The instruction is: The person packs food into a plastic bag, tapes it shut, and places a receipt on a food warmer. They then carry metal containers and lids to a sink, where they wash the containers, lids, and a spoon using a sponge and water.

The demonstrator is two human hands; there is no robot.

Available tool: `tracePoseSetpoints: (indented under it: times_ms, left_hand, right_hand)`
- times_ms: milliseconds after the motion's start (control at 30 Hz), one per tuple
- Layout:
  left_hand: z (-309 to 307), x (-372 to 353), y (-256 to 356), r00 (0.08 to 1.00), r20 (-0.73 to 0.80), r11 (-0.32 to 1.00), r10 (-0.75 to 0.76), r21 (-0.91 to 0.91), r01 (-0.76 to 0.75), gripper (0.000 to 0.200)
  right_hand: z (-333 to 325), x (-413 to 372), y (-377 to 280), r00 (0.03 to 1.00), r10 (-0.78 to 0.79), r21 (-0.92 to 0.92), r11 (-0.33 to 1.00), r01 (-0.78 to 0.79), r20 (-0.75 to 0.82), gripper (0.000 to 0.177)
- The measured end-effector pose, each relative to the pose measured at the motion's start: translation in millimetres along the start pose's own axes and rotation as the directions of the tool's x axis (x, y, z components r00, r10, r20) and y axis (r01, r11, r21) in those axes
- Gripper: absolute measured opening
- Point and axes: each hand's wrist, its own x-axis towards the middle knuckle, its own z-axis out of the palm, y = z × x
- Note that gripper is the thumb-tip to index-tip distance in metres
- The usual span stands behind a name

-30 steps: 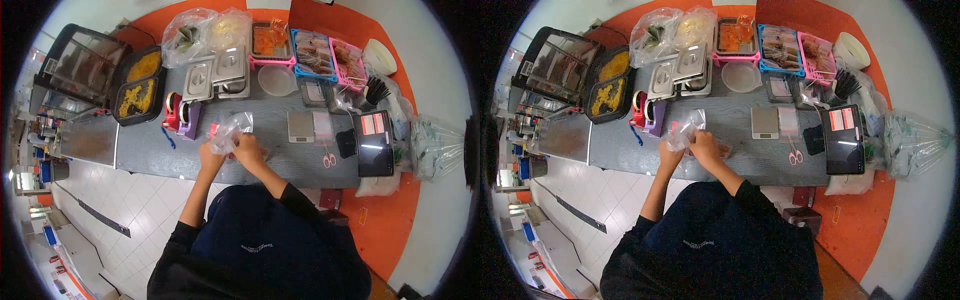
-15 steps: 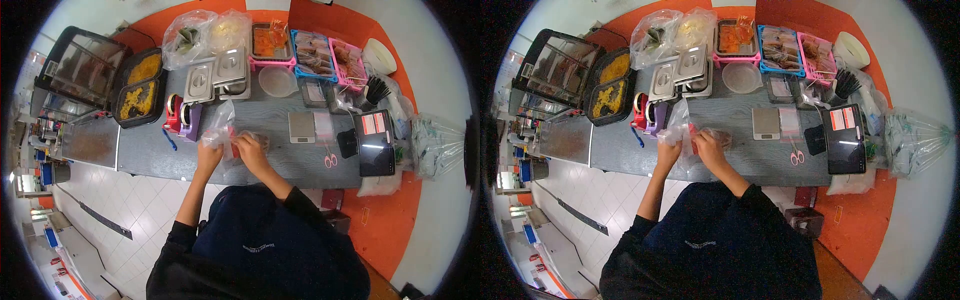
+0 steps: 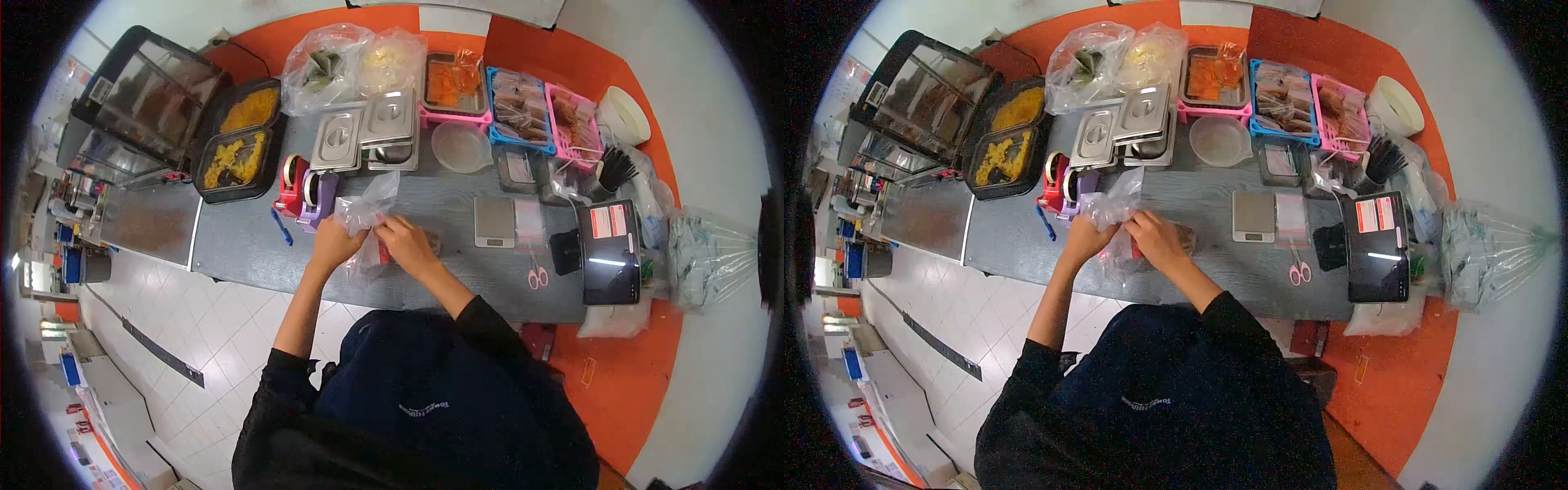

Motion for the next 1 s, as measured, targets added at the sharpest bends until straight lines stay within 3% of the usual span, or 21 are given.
tracePoseSetpoints:
  times_ms: [133,200,233,300,367,400,467,600,667,700,733,767,800,867,933,967,1000]
  left_hand:
    - [0.3,5.8,-14.4,0.981,0.119,0.988,-0.153,0.052,0.148,0.030]
    - [-5.3,13.7,-12.4,0.842,0.390,0.827,-0.374,-0.269,0.493,0.028]
    - [-4.4,16.2,-18.4,0.845,0.376,0.826,-0.381,-0.271,0.494,0.028]
    - [7.3,21.5,-35.2,0.746,0.591,0.645,-0.306,-0.448,0.619,0.028]
    - [16.7,25.5,-48.6,0.724,0.621,0.646,-0.300,-0.426,0.633,0.028]
    - [11.5,27.5,-44.7,0.692,0.661,0.652,-0.290,-0.392,0.649,0.028]
    - [4.2,28.2,-34.7,0.698,0.654,0.632,-0.290,-0.417,0.653,0.027]
    - [10.7,21.2,-37.3,0.750,0.568,0.596,-0.339,-0.487,0.638,0.023]
    - [11.2,12.6,-37.0,0.756,0.526,0.634,-0.390,-0.442,0.634,0.024]
    - [9.4,6.9,-33.0,0.759,0.486,0.672,-0.434,-0.386,0.632,0.026]
    - [8.2,0.8,-24.8,0.757,0.486,0.667,-0.438,-0.389,0.636,0.026]
    - [8.4,-5.7,-14.9,0.764,0.452,0.552,-0.462,-0.528,0.646,0.025]
    - [4.3,-10.6,-5.1,0.764,0.421,0.424,-0.488,-0.650,0.630,0.025]
    - [-0.4,-20.6,2.5,0.737,0.447,0.367,-0.507,-0.662,0.654,0.025]
    - [6.5,-35.9,4.7,0.798,0.261,0.331,-0.543,-0.807,0.489,0.028]
    - [10.5,-42.0,6.4,0.799,0.266,0.332,-0.540,-0.805,0.492,0.028]
    - [10.4,-44.7,15.1,0.869,0.096,0.546,-0.486,-0.742,0.388,0.026]
  right_hand:
    - [8.7,9.1,-7.3,0.985,0.169,0.193,0.966,-0.171,0.028,0.015]
    - [12.5,10.3,-12.5,0.972,0.230,0.274,0.933,-0.234,0.049,0.014]
    - [12.5,9.7,-16.7,0.965,0.256,0.300,0.917,-0.263,0.064,0.014]
    - [12.0,10.3,-22.4,0.960,0.265,0.319,0.906,-0.278,0.085,0.014]
    - [13.6,11.4,-25.6,0.981,0.097,0.242,0.961,-0.137,0.168,0.013]
    - [15.8,12.6,-24.5,0.981,0.086,0.241,0.962,-0.127,0.173,0.013]
    - [20.9,12.2,-23.6,0.988,-0.056,0.133,0.990,0.036,0.146,0.010]
    - [18.0,12.3,-13.5,0.971,-0.209,0.134,0.972,0.193,0.119,0.007]
    - [20.4,5.9,-10.1,0.988,-0.123,0.179,0.974,0.137,-0.089,0.012]
    - [20.7,2.2,-9.0,0.988,-0.128,0.181,0.973,0.141,-0.081,0.012]
    - [21.0,-2.2,-8.5,0.999,-0.022,0.257,0.966,0.032,-0.039,0.011]
    - [22.5,-5.5,-8.2,0.996,0.084,0.326,0.942,-0.083,0.010,0.011]
    - [24.1,-5.6,-8.1,0.996,0.087,0.327,0.941,-0.087,0.015,0.011]
    - [26.8,-3.4,-6.4,0.970,0.240,0.370,0.905,-0.207,-0.045,0.011]
    - [21.9,-0.1,-6.2,0.966,0.255,0.382,0.897,-0.222,-0.037,0.011]
    - [19.5,1.2,-6.6,0.964,0.263,0.393,0.890,-0.230,-0.031,0.010]
    - [17.7,1.6,-7.1,0.963,0.269,0.391,0.890,-0.235,-0.033,0.010]
